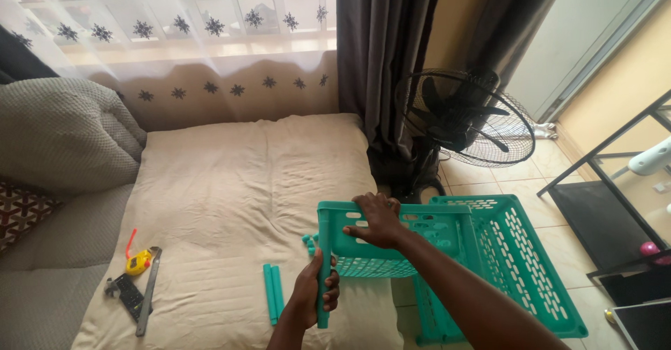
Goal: The person assembles a green plastic storage unit by inserting cylindrical legs into a basket-like frame and then attaching small round feet to the bottom. The person handles the basket, legs, and feet by hand, positioning and securing each part in sequence.
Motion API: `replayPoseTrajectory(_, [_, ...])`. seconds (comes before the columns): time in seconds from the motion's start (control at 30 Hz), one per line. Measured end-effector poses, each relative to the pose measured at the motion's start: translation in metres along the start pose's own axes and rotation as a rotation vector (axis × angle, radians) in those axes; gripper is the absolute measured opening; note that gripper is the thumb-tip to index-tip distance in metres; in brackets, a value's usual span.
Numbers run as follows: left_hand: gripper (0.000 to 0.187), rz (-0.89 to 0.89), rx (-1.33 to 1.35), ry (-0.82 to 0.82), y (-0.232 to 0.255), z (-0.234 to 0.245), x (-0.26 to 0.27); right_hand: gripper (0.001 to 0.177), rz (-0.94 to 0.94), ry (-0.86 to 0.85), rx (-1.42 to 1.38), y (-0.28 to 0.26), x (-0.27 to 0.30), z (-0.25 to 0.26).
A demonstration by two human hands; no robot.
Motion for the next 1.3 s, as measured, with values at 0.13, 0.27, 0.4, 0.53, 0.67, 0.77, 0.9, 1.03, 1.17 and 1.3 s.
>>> replayPoseTrajectory(0.13, [0.052, -0.016, -0.014, 0.011, -0.003, -0.004, 0.002, 0.082, -0.029, -0.078, -0.02, 0.0, 0.007, 0.013])
replayPoseTrajectory(0.27, [0.052, -0.015, -0.033, 0.018, -0.005, -0.007, 0.004, 0.073, -0.073, -0.115, -0.028, -0.004, 0.009, 0.023])
replayPoseTrajectory(0.4, [0.053, -0.009, -0.051, -0.004, -0.014, -0.007, 0.003, 0.076, -0.2, -0.082, -0.078, -0.008, 0.01, 0.028])
replayPoseTrajectory(0.53, [0.052, 0.028, -0.045, -0.033, -0.03, -0.01, 0.0, 0.087, -0.249, -0.114, -0.068, -0.01, 0.013, 0.039])
replayPoseTrajectory(0.67, [0.051, 0.054, -0.058, -0.09, -0.05, -0.02, -0.004, 0.086, -0.222, -0.056, -0.096, -0.026, 0.018, 0.053])
replayPoseTrajectory(0.77, [0.049, 0.082, -0.064, -0.136, -0.062, -0.032, -0.006, 0.074, -0.293, -0.055, -0.08, -0.026, 0.024, 0.061])
replayPoseTrajectory(0.9, [0.054, 0.136, -0.192, -0.126, -0.073, -0.044, -0.003, 0.063, -0.398, -0.05, -0.086, -0.015, 0.029, 0.067])
replayPoseTrajectory(1.03, [0.064, 0.067, -0.388, -0.135, -0.074, -0.04, -0.008, 0.056, -0.445, -0.005, -0.138, 0.0, 0.035, 0.069])
replayPoseTrajectory(1.17, [0.07, -0.07, -0.369, 0.047, -0.057, -0.001, -0.029, 0.056, -0.433, 0.074, -0.244, 0.014, 0.037, 0.076])
replayPoseTrajectory(1.3, [0.062, -0.243, -0.288, 0.28, -0.03, 0.053, -0.047, 0.057, -0.389, 0.12, -0.3, 0.02, 0.04, 0.09])
Point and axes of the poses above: each hand's wrist, its own x-axis away from the middle knuckle, its own z-axis out of the back of the hand, y = z × x, the point moved 3 cm from there along -x, towards the middle knuckle, and after that the axes turned 14 degrees about x, right-handed, at the moved point
